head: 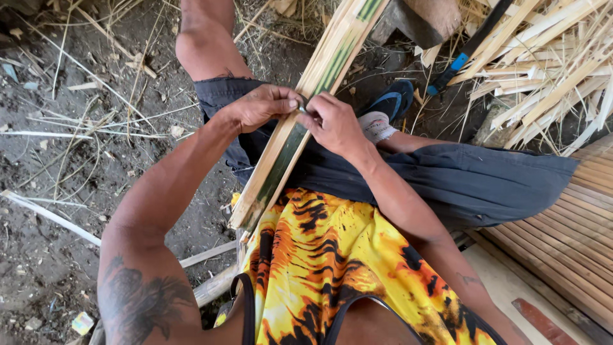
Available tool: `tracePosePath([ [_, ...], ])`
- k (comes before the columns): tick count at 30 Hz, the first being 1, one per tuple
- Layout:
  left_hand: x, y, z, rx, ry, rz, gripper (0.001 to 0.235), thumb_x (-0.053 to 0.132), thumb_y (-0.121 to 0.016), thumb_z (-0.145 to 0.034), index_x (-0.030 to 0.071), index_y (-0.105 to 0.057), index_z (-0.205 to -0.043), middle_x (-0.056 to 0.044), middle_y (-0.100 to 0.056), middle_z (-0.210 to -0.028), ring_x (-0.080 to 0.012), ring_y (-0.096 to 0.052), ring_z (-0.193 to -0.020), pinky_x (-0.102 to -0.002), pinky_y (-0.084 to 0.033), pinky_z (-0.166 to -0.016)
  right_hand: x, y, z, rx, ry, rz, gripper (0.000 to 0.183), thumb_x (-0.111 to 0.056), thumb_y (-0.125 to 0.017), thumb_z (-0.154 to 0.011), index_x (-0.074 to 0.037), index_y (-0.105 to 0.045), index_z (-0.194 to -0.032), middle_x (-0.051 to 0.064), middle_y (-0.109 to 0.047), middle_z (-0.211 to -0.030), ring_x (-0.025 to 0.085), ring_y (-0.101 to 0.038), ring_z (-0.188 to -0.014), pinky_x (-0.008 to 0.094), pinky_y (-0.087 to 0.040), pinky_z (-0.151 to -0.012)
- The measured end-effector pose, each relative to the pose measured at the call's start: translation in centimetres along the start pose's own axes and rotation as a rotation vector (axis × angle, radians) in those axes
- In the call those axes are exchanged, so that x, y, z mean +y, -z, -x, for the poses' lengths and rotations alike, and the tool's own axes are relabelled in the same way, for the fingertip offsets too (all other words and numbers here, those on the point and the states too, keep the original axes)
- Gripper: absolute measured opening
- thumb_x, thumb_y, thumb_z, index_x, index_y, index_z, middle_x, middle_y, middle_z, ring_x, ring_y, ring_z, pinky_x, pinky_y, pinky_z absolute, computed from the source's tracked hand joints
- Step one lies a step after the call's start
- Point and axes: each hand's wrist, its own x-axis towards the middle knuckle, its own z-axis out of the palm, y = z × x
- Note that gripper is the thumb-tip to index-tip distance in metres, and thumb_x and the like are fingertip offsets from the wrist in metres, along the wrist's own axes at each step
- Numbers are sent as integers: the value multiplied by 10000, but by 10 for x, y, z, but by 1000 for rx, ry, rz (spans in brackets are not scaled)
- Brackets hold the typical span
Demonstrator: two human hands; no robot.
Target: The person uses a machete to split long bamboo poles into thin strips on a wooden block. They then gather the strips and tie them together with a metal wire.
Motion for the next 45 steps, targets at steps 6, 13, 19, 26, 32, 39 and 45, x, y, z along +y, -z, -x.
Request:
tracePosePath([
  [6,41,-1,7,8,-68,-518,219,210,-713,-963,51,-729,-1112,20,-729,-968,-66,-630,-870,-239,-523,-802,4,3,1,-59,16,25,199,-123,-671,-972,3,-579,-849,146,-587,-804,344,-614,-709,435,-497,-642],
  [13,56,27,-9,45,-153,-935,158,167,-709,-963,44,-727,-1060,0,-722,-910,-67,-631,-806,-279,-517,-715,8,-10,14,-24,39,15,178,-83,-645,-935,2,-551,-810,163,-562,-742,381,-604,-694,455,-482,-629],
  [19,-6,47,-46,106,-270,-459,231,237,-700,-1044,42,-673,-1165,-4,-670,-959,-78,-609,-864,-272,-528,-779,10,-3,26,-51,-9,-61,235,-121,-655,-963,18,-541,-813,184,-529,-734,379,-572,-657,444,-461,-611],
  [26,-2,3,-100,231,188,14,851,696,-606,-860,39,-600,-1401,-98,-697,-1030,-188,-652,-755,-375,-562,-669,9,42,71,-31,3,-112,204,-195,-616,-1029,-16,-634,-933,135,-643,-772,275,-633,-690,375,-499,-635],
  [32,94,-39,-51,453,366,-488,831,698,-652,-867,48,-597,-1382,-129,-679,-1033,-181,-637,-753,-358,-572,-696,17,105,65,247,-184,-170,302,-285,-575,-1070,-36,-668,-927,70,-671,-738,118,-631,-648,302,-502,-607],
  [39,246,-64,35,601,358,-1502,799,709,-673,-890,-17,-713,-1221,-152,-673,-982,-277,-657,-862,-475,-569,-726,30,145,-46,288,68,-454,371,-436,-543,-1099,-98,-655,-993,-4,-657,-832,90,-643,-709,231,-529,-590],
  [45,314,-81,62,675,312,-1690,871,636,-719,-850,-37,-544,-1374,-295,-726,-922,-414,-744,-787,-532,-614,-725,97,164,-176,398,-146,-1034,603,-568,-688,-934,-94,-564,-1286,40,-662,-1111,147,-697,-949,332,-549,-735],
])
